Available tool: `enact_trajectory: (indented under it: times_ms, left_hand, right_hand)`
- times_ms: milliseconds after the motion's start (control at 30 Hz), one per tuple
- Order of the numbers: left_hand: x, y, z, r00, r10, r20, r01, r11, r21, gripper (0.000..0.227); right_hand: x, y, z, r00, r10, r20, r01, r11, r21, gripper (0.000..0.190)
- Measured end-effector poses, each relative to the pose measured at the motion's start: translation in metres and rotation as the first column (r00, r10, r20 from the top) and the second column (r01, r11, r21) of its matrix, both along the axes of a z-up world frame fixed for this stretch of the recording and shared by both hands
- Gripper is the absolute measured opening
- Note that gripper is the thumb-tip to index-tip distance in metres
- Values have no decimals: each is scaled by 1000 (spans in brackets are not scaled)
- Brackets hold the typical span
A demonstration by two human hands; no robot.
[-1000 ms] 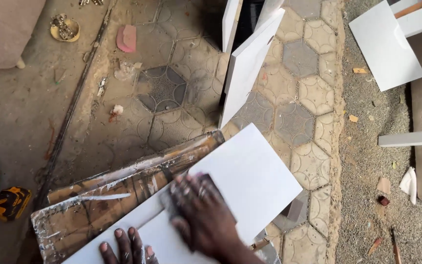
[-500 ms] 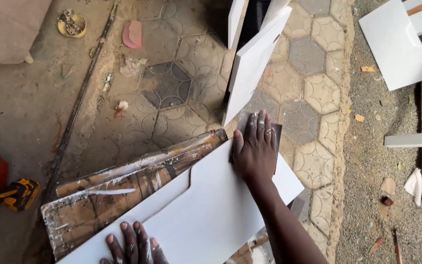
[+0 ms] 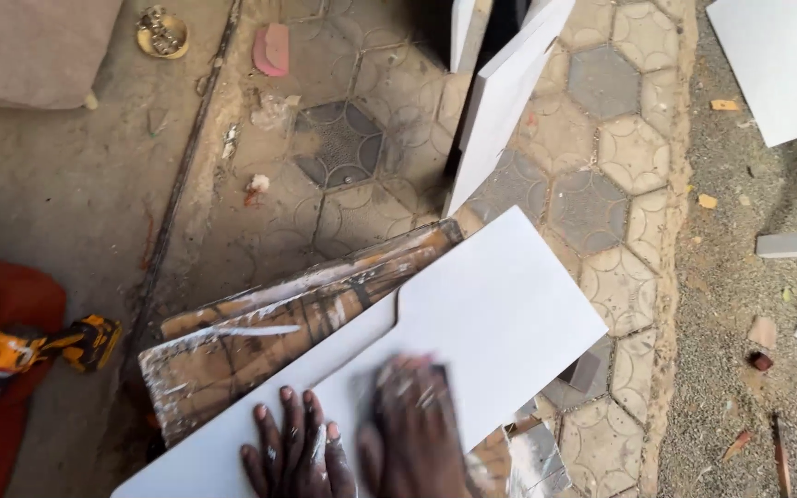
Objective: Sanding the surface and edges of a white board using sandpaper to prepare it for finishing.
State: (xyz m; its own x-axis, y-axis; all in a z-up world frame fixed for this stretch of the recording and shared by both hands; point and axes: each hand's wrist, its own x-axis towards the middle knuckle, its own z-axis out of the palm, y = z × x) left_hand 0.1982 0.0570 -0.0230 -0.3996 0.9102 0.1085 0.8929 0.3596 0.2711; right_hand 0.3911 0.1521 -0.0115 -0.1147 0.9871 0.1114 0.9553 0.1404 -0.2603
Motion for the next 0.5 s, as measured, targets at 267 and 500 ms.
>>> enact_trajectory:
  times_ms: [267,500]
  left_hand:
    - [-152,-72,-19,836,402,372,-436,900,6,75]
    - [-180,-117,-6,793,288,536,-405,907,112,20]
  right_hand:
    - [11,13,-29,954,-275,116,273,962,29,74]
    - [-192,-143,22,844,537,8,-529,833,-160,69]
